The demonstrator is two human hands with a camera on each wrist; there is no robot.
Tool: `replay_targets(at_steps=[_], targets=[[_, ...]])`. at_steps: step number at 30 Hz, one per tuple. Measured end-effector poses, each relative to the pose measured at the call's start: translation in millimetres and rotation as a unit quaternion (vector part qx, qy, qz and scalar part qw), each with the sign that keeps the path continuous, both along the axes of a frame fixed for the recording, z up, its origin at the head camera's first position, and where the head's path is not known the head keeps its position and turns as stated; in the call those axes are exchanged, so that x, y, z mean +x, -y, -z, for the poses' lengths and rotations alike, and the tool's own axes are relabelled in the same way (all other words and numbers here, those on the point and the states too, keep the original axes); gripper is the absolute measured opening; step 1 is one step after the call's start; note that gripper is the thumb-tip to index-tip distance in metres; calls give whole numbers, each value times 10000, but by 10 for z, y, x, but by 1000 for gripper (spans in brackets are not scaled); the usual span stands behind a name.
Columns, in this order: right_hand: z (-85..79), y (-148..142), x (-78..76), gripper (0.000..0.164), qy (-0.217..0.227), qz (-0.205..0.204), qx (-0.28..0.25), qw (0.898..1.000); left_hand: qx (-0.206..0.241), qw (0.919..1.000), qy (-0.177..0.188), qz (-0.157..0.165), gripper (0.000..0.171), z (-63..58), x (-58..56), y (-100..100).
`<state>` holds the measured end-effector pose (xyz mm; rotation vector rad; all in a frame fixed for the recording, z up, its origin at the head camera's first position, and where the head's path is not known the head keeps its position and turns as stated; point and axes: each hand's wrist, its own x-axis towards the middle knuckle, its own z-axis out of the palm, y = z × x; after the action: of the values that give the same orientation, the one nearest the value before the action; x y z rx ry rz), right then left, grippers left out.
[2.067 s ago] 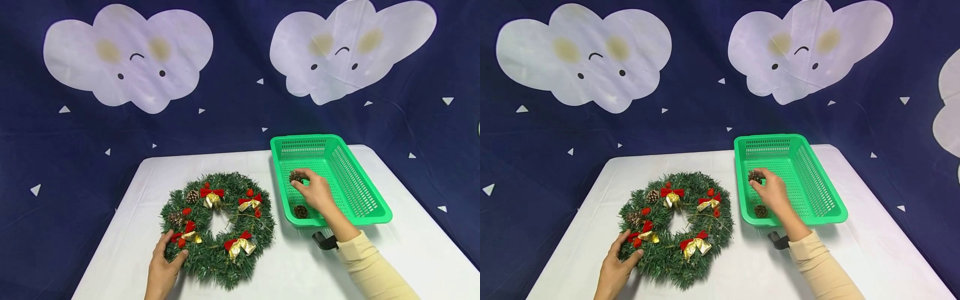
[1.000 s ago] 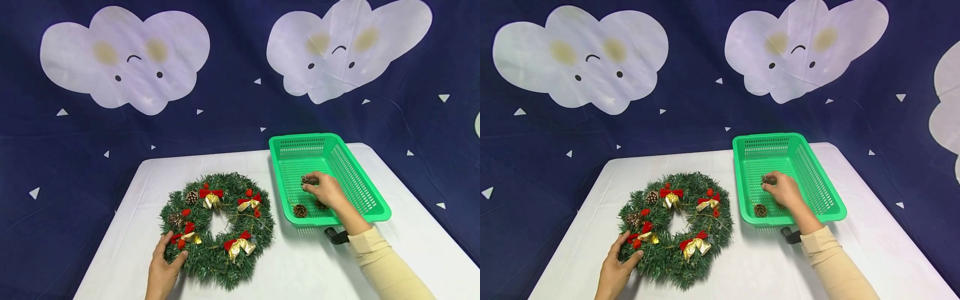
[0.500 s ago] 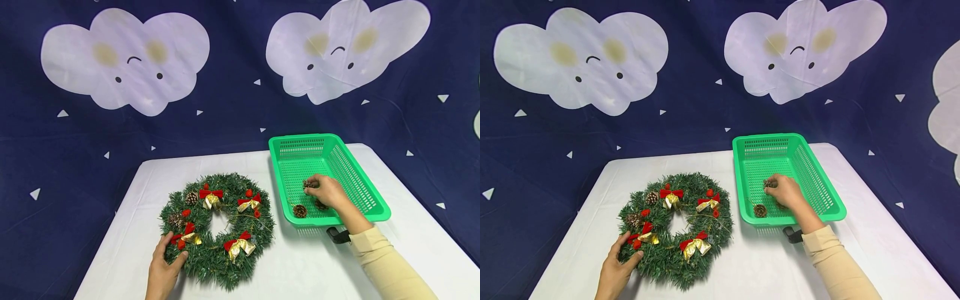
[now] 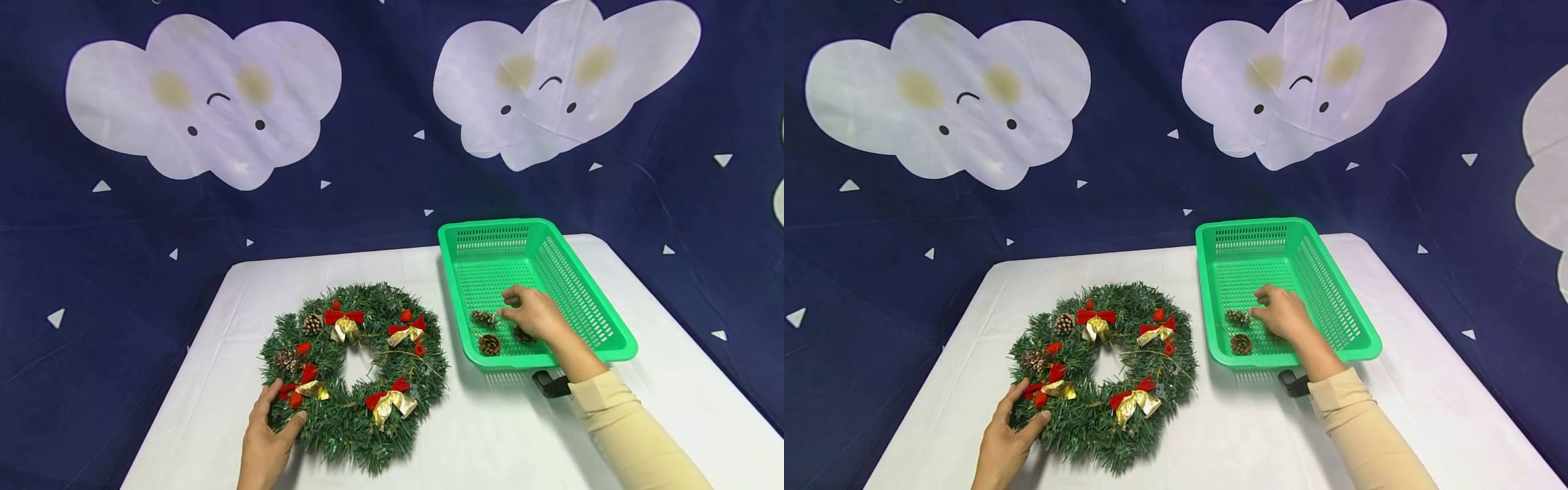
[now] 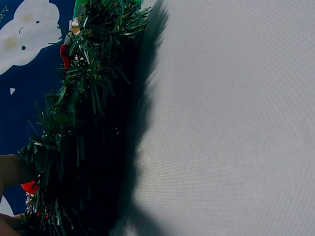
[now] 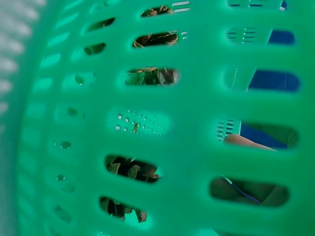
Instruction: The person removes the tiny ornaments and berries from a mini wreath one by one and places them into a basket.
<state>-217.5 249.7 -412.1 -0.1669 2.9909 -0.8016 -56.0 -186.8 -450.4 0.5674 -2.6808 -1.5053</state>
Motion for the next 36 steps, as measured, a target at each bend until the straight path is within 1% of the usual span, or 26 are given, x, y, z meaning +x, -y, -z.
replay_targets(at_steps=[6, 11, 15, 22, 29, 36], targets=[[-20, 19, 11, 43, -197, 78, -47, 9998, 2, 10000, 1, 19, 76, -4, 0, 0], [-82, 101, 54, 43, -415, 13, -134, 9990, 1, 10000, 22, 35, 76, -7, 0, 4], [-161, 216, 100, 44, -609, -115, -246, 9978, 0, 10000, 1, -1, 75, -7, 1, 7], [-264, 452, 179, 43, -710, -288, -500, 9958, 27, 10000, -56, 5, 75, 1, 0, 7], [-315, 689, 248, 41, -923, -565, -650, 9920, 28, 10000, -62, 2, 75, 6, 4, 8], [-337, 891, 287, 40, -1024, -697, -862, 9885, 54, 10000, 4, 32, 77, 6, 3, 8]])
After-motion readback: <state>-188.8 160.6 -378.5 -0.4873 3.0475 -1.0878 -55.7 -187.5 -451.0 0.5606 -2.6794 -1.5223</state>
